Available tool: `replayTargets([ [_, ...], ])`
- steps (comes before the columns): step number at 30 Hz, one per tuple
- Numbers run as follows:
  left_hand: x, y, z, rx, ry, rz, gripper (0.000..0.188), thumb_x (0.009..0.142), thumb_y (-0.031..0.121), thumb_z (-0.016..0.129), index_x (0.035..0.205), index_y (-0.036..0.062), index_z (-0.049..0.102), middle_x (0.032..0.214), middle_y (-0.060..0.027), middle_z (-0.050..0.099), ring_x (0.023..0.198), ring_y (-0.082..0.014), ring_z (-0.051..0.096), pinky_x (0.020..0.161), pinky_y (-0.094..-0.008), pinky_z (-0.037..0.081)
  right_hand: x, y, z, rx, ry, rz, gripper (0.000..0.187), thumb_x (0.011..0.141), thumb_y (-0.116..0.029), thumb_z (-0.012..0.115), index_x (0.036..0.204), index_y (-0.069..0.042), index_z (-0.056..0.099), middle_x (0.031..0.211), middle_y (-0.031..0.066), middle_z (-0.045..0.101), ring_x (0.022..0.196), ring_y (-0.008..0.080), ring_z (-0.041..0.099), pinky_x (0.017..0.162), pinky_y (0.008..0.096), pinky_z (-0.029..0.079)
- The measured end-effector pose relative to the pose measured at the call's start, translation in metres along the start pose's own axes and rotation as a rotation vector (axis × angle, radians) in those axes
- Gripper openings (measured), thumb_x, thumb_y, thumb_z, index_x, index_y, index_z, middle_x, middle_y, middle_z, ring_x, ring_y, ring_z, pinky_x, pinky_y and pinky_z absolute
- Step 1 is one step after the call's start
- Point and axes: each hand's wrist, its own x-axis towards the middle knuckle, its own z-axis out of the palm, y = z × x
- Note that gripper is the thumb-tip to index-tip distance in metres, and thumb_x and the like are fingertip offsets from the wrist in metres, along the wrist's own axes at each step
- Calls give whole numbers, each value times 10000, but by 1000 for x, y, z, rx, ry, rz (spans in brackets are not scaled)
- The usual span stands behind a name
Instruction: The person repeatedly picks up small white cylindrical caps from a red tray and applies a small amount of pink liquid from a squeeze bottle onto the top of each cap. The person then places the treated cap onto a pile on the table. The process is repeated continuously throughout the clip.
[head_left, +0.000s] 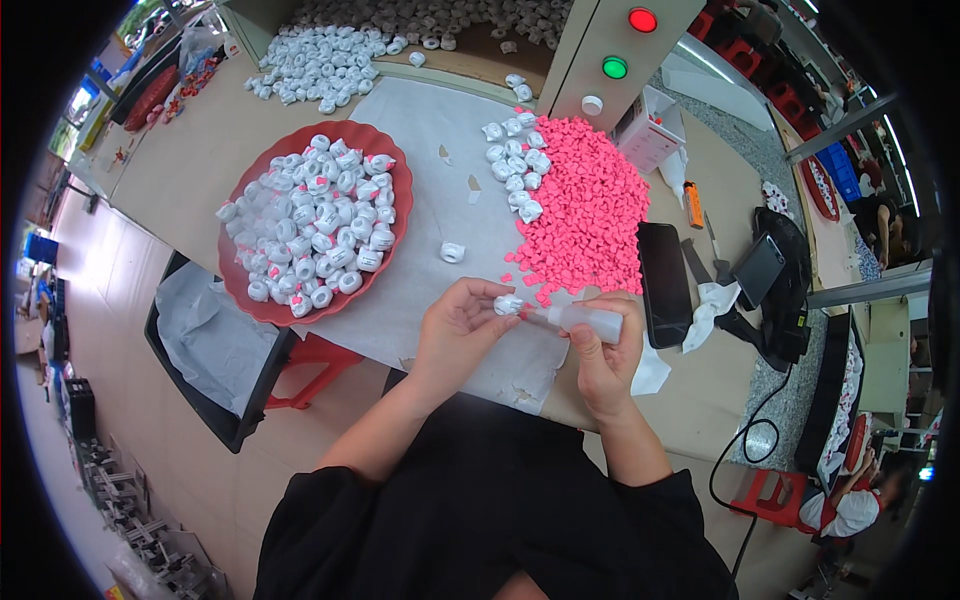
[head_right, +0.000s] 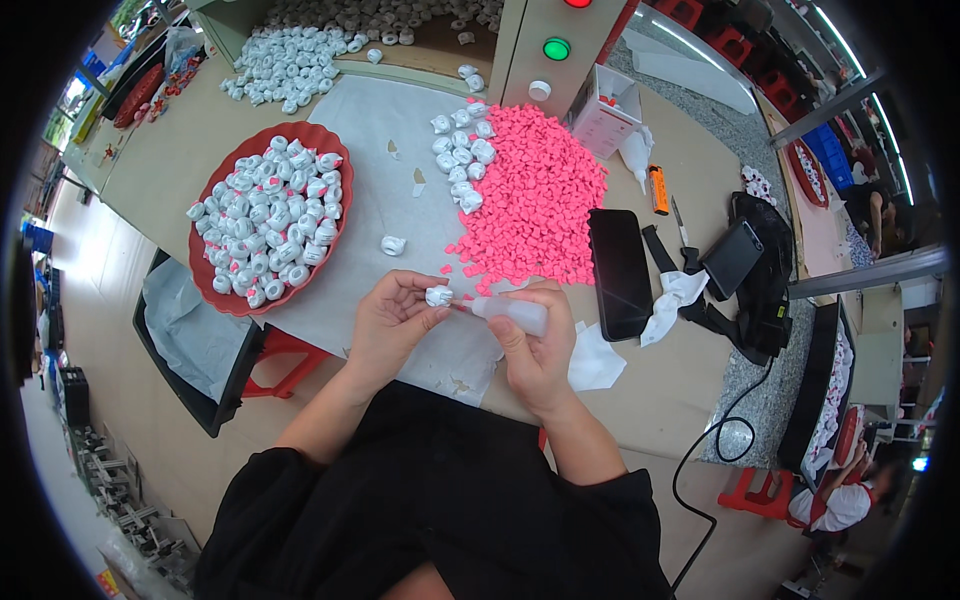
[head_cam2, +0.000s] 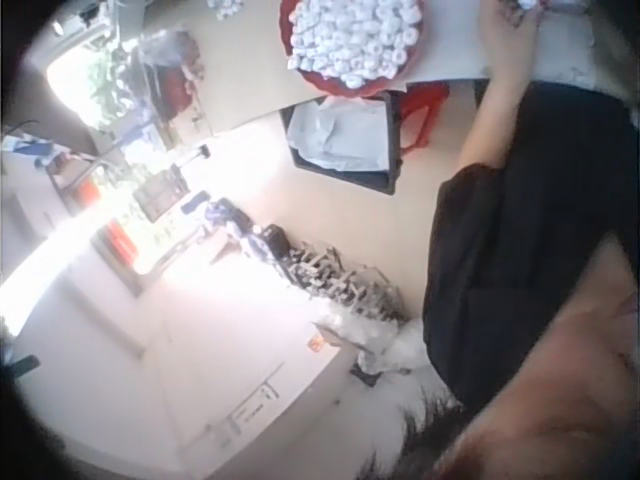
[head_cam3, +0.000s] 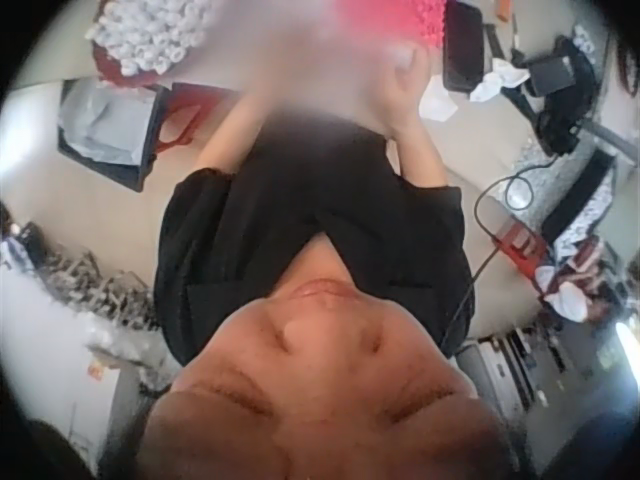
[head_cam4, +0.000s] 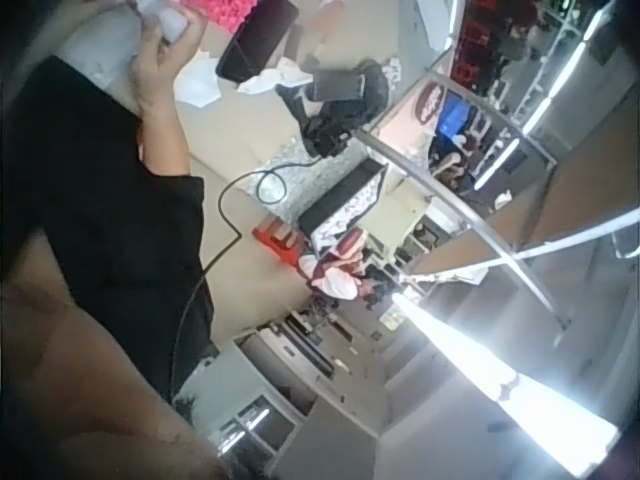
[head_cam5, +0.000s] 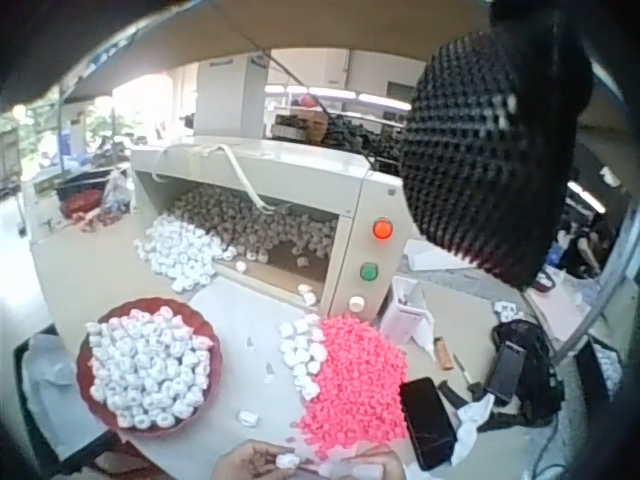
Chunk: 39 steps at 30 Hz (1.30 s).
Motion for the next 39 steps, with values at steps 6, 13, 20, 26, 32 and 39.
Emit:
replayTargets([
  [6, 0, 0, 0, -9, 0, -1, 271, 789, -99, 568, 1035, -38, 471, 977, -112, 569, 951, -174, 582, 819, -254, 467, 0, 0, 0, -12, -12, 0, 235, 854, -149, 570, 971, 0, 431, 915, 100, 432, 729, 158, 524, 639, 262, 448],
  [13, 0, -2, -1, 17, 2, 6, 271, 785, -96, 577, 1027, -36, 474, 974, -112, 574, 950, -168, 581, 808, -249, 469, -1, 2, 0, -29, -9, -15, 235, 852, -138, 573, 979, -2, 431, 918, 103, 438, 723, 155, 524, 639, 257, 448],
  [20, -1, 1, 1, -4, 4, -7, 266, 778, -90, 590, 1011, -34, 476, 963, -118, 582, 926, -163, 589, 811, -256, 477, -2, 1, 4, -61, 45, -66, 262, 798, -102, 636, 975, 4, 474, 870, 102, 482, 735, 160, 473, 641, 252, 387],
  [26, -1, 0, 0, 5, 6, -4, 270, 771, -79, 607, 1001, -32, 475, 953, -126, 592, 924, -170, 592, 808, -267, 487, 3, -1, 5, -153, 41, -201, 269, 775, -85, 658, 964, 1, 487, 862, 104, 509, 727, 176, 482, 635, 258, 392],
  [32, -1, 2, 1, 11, 11, -2, 264, 770, -76, 609, 993, -31, 474, 956, -133, 594, 918, -175, 597, 807, -270, 490, 2, -2, 5, -224, 49, -265, 298, 745, -88, 689, 957, 2, 499, 840, 112, 550, 714, 206, 503, 621, 276, 407],
  [39, -1, 1, 1, -4, 16, -1, 251, 776, -83, 598, 987, -28, 474, 959, -134, 596, 922, -179, 597, 807, -265, 484, 2, -3, 3, -248, 48, -273, 308, 739, -95, 696, 957, 4, 502, 839, 119, 558, 709, 217, 511, 614, 284, 411],
])
